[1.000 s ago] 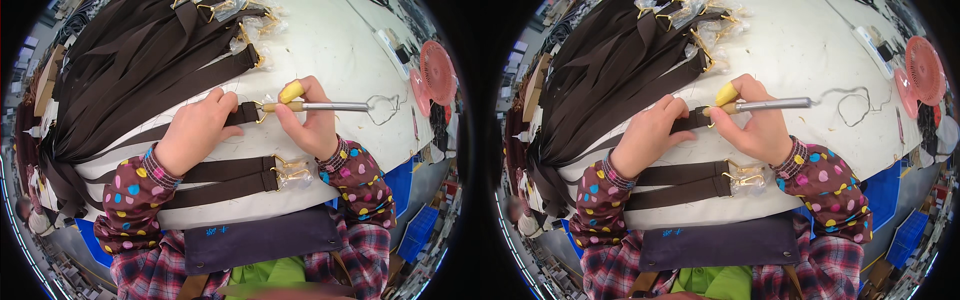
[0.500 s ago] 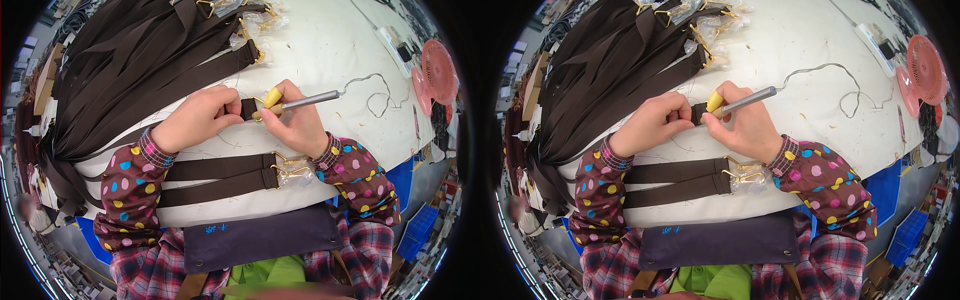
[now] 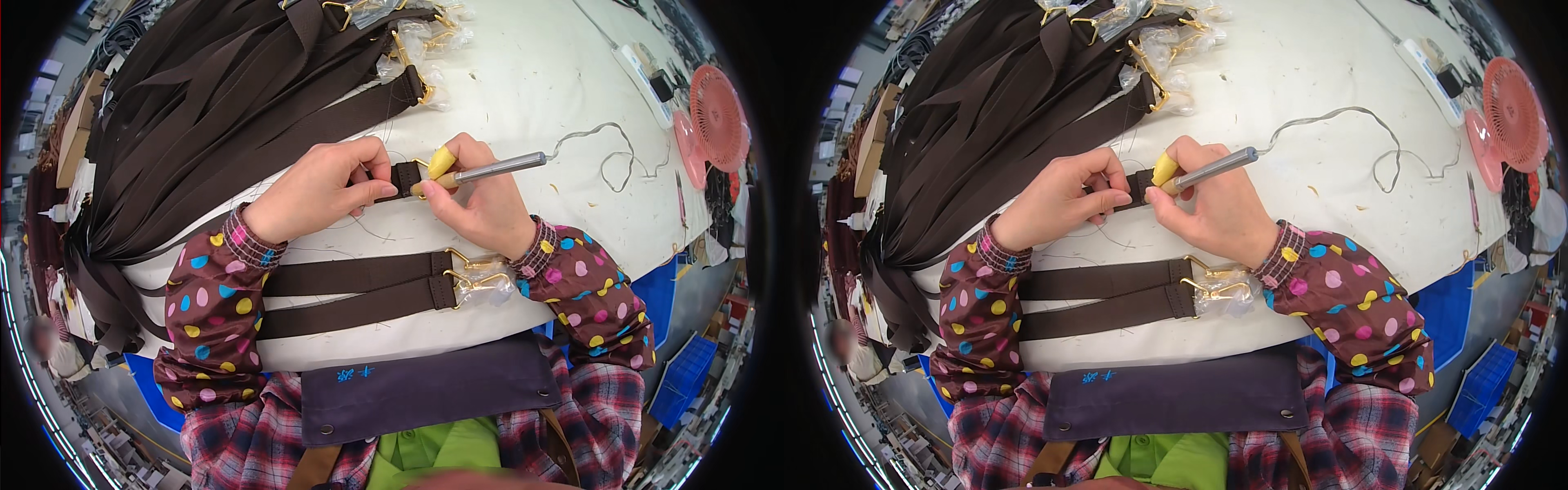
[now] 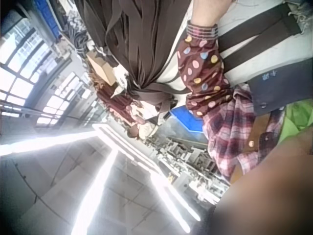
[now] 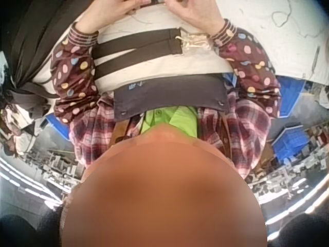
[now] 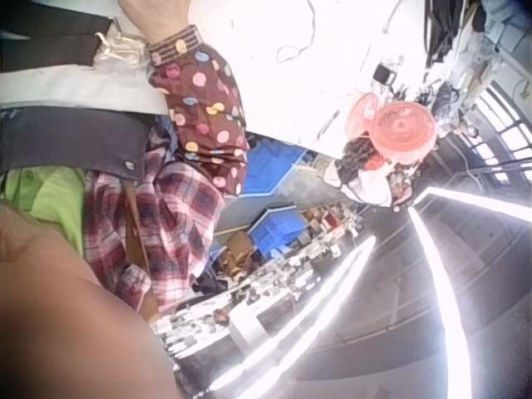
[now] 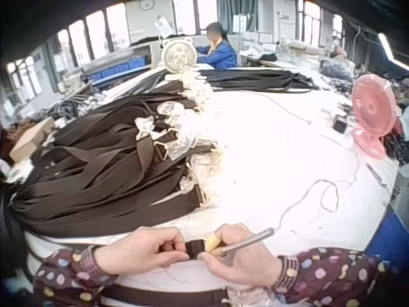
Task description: The recorder uses a handheld heating or sealing tool to finish the ends of leather or synthetic straps by applying heat to secure hardware and smooth edges.
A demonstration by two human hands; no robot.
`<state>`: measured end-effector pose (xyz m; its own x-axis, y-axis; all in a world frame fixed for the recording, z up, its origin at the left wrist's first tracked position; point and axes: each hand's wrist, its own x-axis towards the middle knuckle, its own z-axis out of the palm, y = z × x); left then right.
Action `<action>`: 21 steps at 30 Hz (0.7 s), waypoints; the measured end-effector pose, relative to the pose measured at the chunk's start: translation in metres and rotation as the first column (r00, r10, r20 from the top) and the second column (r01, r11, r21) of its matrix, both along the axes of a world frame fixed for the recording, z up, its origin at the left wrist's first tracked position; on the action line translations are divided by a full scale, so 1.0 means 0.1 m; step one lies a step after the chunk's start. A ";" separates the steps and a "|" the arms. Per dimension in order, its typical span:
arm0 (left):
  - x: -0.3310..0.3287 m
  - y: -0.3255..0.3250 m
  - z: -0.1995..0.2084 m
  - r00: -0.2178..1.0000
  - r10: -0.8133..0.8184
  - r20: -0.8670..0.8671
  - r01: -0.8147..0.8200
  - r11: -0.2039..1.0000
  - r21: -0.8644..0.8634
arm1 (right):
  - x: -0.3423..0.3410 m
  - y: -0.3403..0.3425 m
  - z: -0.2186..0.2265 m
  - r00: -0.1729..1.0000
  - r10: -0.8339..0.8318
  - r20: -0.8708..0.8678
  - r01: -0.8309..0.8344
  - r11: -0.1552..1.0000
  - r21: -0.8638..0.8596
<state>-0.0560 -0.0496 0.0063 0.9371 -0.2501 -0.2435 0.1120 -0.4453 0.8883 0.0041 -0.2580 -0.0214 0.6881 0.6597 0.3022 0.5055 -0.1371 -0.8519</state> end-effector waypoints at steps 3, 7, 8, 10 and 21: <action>0.01 0.00 0.01 1.000 -0.008 -0.003 0.008 1.000 0.003 | 0.00 0.00 0.00 1.000 -0.004 0.025 0.004 1.000 -0.011; 0.00 0.00 0.01 1.000 -0.006 -0.004 0.006 1.000 0.001 | 0.00 0.00 0.01 0.999 0.003 0.047 -0.002 1.000 -0.019; 0.00 0.00 0.01 1.000 0.006 0.003 -0.006 1.000 -0.004 | 0.00 0.00 0.01 0.999 -0.002 0.039 0.003 1.000 -0.021; 0.00 -0.02 0.03 1.000 0.017 0.010 -0.017 1.000 -0.009 | 0.00 -0.01 0.02 0.999 -0.009 0.032 0.009 1.000 -0.022; 0.15 -0.03 0.04 0.937 -0.271 0.220 0.205 0.938 0.281 | 0.02 -0.05 0.11 0.974 0.022 -0.226 -0.030 0.999 -0.030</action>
<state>-0.0408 -0.0523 0.0102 0.8957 -0.4350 -0.0920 -0.2367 -0.6417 0.7295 0.0059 -0.2626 -0.0108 0.7184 0.6853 0.1192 0.3046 -0.1559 -0.9397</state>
